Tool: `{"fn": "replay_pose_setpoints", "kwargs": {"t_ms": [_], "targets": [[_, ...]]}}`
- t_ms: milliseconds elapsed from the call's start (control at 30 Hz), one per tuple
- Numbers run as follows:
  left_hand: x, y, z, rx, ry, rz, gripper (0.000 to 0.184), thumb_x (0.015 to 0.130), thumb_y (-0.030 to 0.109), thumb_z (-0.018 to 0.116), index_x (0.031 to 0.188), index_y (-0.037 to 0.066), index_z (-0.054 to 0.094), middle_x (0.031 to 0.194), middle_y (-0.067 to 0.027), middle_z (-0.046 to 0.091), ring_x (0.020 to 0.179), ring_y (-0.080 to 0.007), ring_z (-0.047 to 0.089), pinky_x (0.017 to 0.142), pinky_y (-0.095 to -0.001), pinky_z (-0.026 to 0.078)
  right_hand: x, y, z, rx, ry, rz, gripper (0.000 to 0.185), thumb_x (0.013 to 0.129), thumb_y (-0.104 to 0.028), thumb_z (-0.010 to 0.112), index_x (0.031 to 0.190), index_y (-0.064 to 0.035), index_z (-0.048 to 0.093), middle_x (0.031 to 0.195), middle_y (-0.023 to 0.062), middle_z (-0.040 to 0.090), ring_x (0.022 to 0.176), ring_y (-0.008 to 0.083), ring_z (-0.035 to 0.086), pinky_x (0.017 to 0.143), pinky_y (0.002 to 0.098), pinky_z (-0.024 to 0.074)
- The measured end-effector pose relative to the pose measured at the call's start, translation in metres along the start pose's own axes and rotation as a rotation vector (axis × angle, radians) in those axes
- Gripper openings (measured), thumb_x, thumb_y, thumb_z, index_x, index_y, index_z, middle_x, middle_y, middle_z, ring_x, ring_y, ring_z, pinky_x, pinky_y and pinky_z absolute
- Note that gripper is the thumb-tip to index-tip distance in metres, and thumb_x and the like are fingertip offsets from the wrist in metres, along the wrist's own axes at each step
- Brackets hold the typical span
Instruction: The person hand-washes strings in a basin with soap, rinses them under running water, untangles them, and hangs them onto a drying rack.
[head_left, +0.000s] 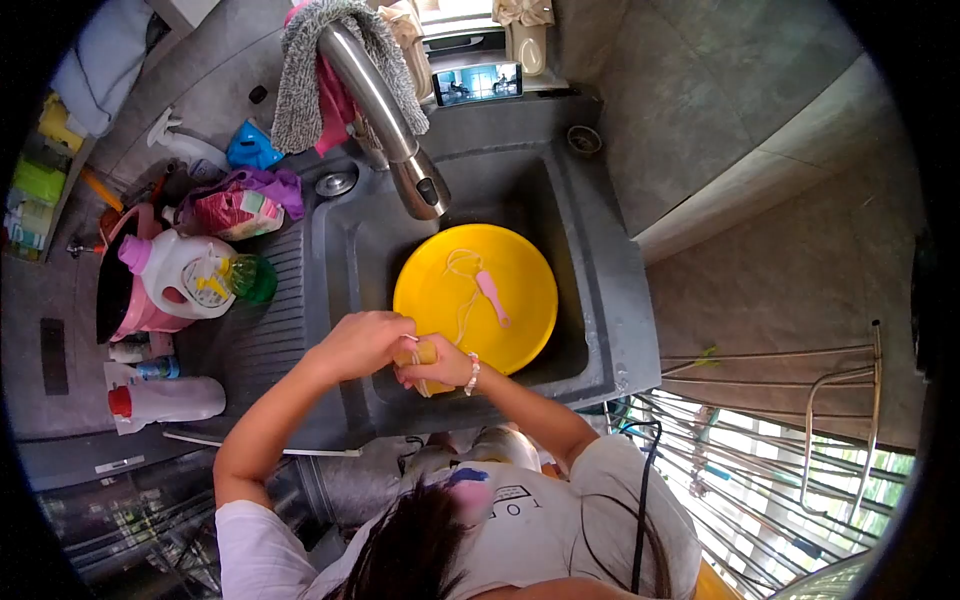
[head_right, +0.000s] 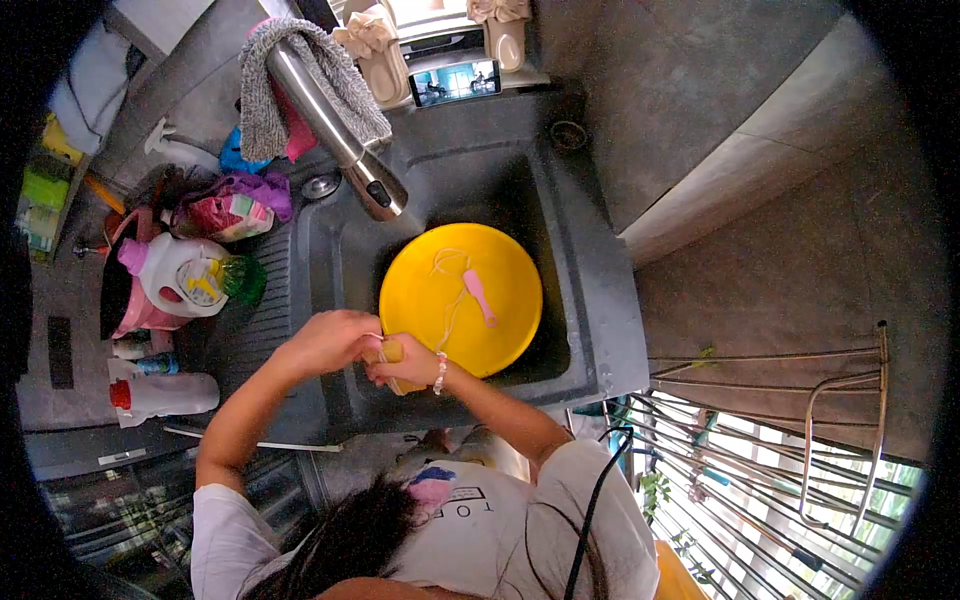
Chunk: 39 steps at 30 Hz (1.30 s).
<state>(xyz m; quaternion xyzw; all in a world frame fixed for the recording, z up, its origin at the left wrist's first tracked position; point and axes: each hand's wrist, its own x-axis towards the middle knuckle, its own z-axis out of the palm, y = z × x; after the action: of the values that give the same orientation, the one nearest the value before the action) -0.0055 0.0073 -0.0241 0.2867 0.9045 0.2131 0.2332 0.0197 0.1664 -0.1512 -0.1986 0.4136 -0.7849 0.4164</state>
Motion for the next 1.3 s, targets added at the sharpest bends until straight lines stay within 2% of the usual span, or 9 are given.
{"fn": "replay_pose_setpoints", "kwargs": {"t_ms": [100,400,467,733,767,900,1167,1233,1300], "targets": [[0.012,-0.02,0.005,-0.023,-0.064,0.007,0.013,0.082,0.017,0.058,0.09,0.007,0.057,0.083,-0.0112,0.061,0.08,-0.0329,0.059,0.065,-0.0417,0.046,-0.003,-0.007,-0.005,0.106,-0.027,0.115,0.022,0.081,-0.008,0.062,0.1,0.0003,0.056,0.08,0.0041,0.059,0.071,0.0112,0.059,0.065,0.0272,0.0513],[0.032,-0.038,0.023,-0.064,0.111,0.141,0.016,0.082,0.016,0.056,0.097,0.01,0.06,0.091,-0.0101,0.061,0.083,-0.033,0.059,0.07,-0.0396,0.047,-0.022,-0.016,-0.018,0.309,-0.004,0.234,0.026,0.078,-0.013,0.065,0.098,0.0006,0.055,0.073,0.0055,0.057,0.064,0.0138,0.058,0.063,0.0296,0.051],[0.038,-0.044,0.026,-0.015,0.198,0.112,0.012,0.082,0.022,0.057,0.087,0.012,0.059,0.085,-0.0091,0.059,0.083,-0.0308,0.058,0.067,-0.0406,0.046,-0.023,-0.014,-0.02,0.342,0.009,0.25,0.027,0.078,-0.014,0.065,0.098,0.0007,0.055,0.072,0.0059,0.057,0.064,0.0149,0.058,0.063,0.0305,0.0507],[0.051,-0.059,0.008,0.168,0.285,0.002,0.012,0.082,0.023,0.055,0.086,0.013,0.059,0.083,-0.0091,0.058,0.08,-0.0307,0.059,0.066,-0.0416,0.047,-0.028,-0.012,-0.029,0.538,-0.009,0.22,0.033,0.077,-0.017,0.066,0.102,0.0002,0.053,0.074,0.0068,0.055,0.064,0.0172,0.055,0.063,0.0323,0.0473],[0.052,-0.061,0.006,0.248,0.302,0.007,0.012,0.082,0.024,0.054,0.086,0.013,0.058,0.083,-0.0088,0.058,0.08,-0.0308,0.059,0.065,-0.0421,0.047,-0.028,-0.012,-0.03,0.537,-0.008,0.221,0.033,0.077,-0.017,0.066,0.102,0.0002,0.053,0.074,0.0068,0.055,0.064,0.0172,0.055,0.063,0.0323,0.0473],[0.05,-0.064,-0.016,0.181,0.347,-0.068,0.013,0.084,0.025,0.052,0.087,0.013,0.057,0.082,-0.009,0.057,0.08,-0.0317,0.059,0.064,-0.043,0.047,-0.028,-0.022,-0.033,0.539,-0.045,0.246,0.032,0.078,-0.019,0.066,0.101,-0.0002,0.053,0.072,0.0058,0.053,0.064,0.0169,0.053,0.063,0.0319,0.0458],[0.028,-0.102,-0.049,0.39,0.591,-0.066,0.013,0.086,0.025,0.05,0.087,0.013,0.055,0.08,-0.0106,0.056,0.076,-0.034,0.058,0.059,-0.0446,0.045,-0.036,-0.035,-0.048,0.481,-0.085,0.28,0.027,0.078,-0.019,0.065,0.096,-0.0002,0.056,0.071,0.0066,0.052,0.063,0.0169,0.052,0.061,0.031,0.0441],[0.015,-0.099,-0.064,0.513,0.628,-0.24,0.015,0.086,0.025,0.051,0.085,0.011,0.055,0.08,-0.01,0.055,0.074,-0.0341,0.058,0.057,-0.0445,0.044,-0.037,-0.039,-0.055,0.377,-0.143,0.341,0.025,0.077,-0.016,0.066,0.094,-0.0001,0.057,0.071,0.0069,0.052,0.064,0.017,0.053,0.06,0.0317,0.0444],[-0.001,-0.105,-0.081,0.538,0.705,-0.204,0.014,0.085,0.023,0.053,0.081,0.009,0.053,0.077,-0.0109,0.055,0.073,-0.0344,0.057,0.057,-0.0442,0.044,-0.039,-0.042,-0.065,0.337,-0.154,0.36,0.025,0.077,-0.016,0.066,0.094,0.0001,0.057,0.072,0.0072,0.054,0.065,0.017,0.054,0.061,0.0314,0.045]]}}
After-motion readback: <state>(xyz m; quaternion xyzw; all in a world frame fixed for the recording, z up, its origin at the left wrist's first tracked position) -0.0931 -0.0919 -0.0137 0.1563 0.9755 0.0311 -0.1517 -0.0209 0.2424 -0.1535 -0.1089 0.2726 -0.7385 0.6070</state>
